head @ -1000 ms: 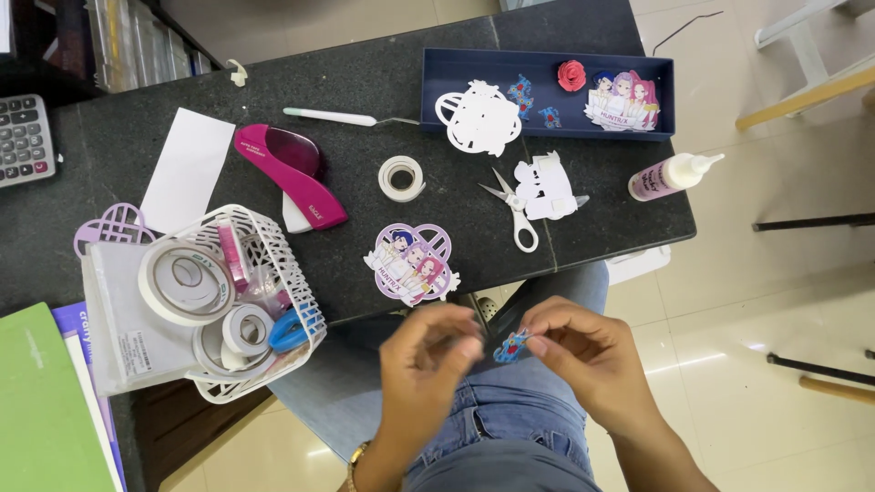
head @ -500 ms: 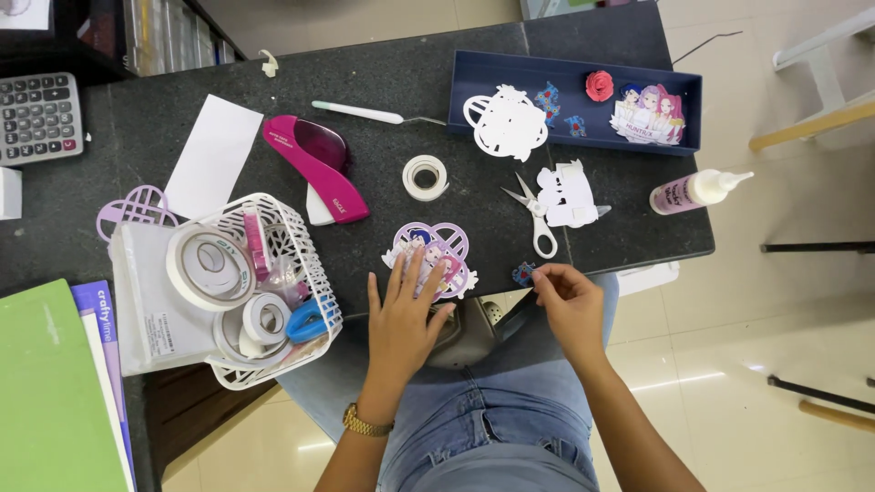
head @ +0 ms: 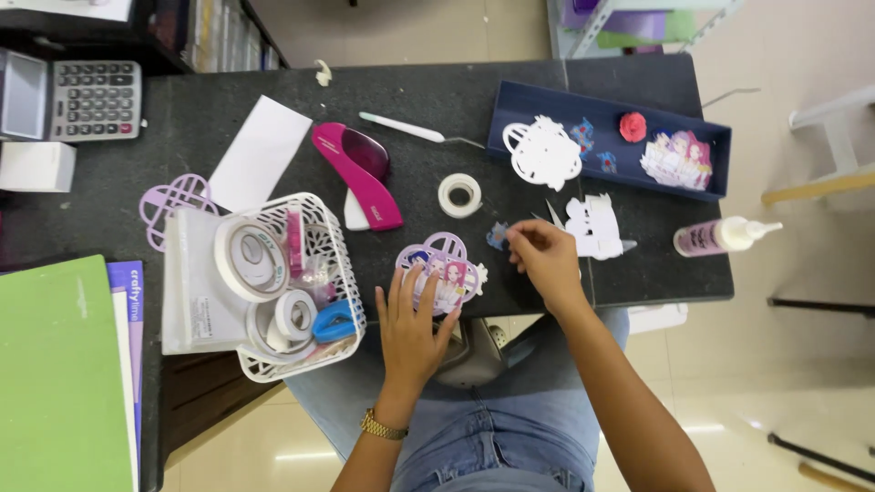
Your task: Assembling a decorative paper craft by gluing and sticking various cutouts together
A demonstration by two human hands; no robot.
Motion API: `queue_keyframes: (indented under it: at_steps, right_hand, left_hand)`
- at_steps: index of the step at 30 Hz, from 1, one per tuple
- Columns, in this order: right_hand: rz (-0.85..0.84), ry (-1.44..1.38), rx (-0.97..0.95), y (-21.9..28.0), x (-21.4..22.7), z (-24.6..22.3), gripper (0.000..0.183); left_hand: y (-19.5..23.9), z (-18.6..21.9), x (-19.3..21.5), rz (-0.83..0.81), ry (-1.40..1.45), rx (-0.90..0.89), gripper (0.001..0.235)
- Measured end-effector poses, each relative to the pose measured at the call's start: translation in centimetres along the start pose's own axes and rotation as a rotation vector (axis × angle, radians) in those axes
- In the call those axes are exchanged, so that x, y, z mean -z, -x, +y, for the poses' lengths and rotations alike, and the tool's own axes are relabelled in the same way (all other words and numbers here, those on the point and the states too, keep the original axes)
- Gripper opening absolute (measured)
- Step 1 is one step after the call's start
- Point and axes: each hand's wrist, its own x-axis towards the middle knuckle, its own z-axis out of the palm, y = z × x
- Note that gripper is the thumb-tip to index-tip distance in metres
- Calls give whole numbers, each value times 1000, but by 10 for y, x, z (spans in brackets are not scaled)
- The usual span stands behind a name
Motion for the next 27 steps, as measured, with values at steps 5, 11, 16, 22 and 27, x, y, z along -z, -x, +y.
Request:
queue_keyframes:
  at_steps: [5,11,16,22,27]
  right_hand:
    - [-13,-133,-178,-54,-37,-14,10]
    - [-23,-125,-255,-62,-50,-31,10]
    - [-26,-81,-249,-64,-55,-44,7]
    - [16,-64,-277,-72,-58,-38,6]
    - [13,-35,-307,-65,-57,-50,7]
  left_hand:
    - [10,-10,-14,90,5,-65,76]
    - [3,-2,4,-51,34,0,87]
    - [-4,1,15,-105,61,-11,89]
    - [-4,1,16,-126,51,-14,92]
    - [-4,0,15,-129,50,-20,92]
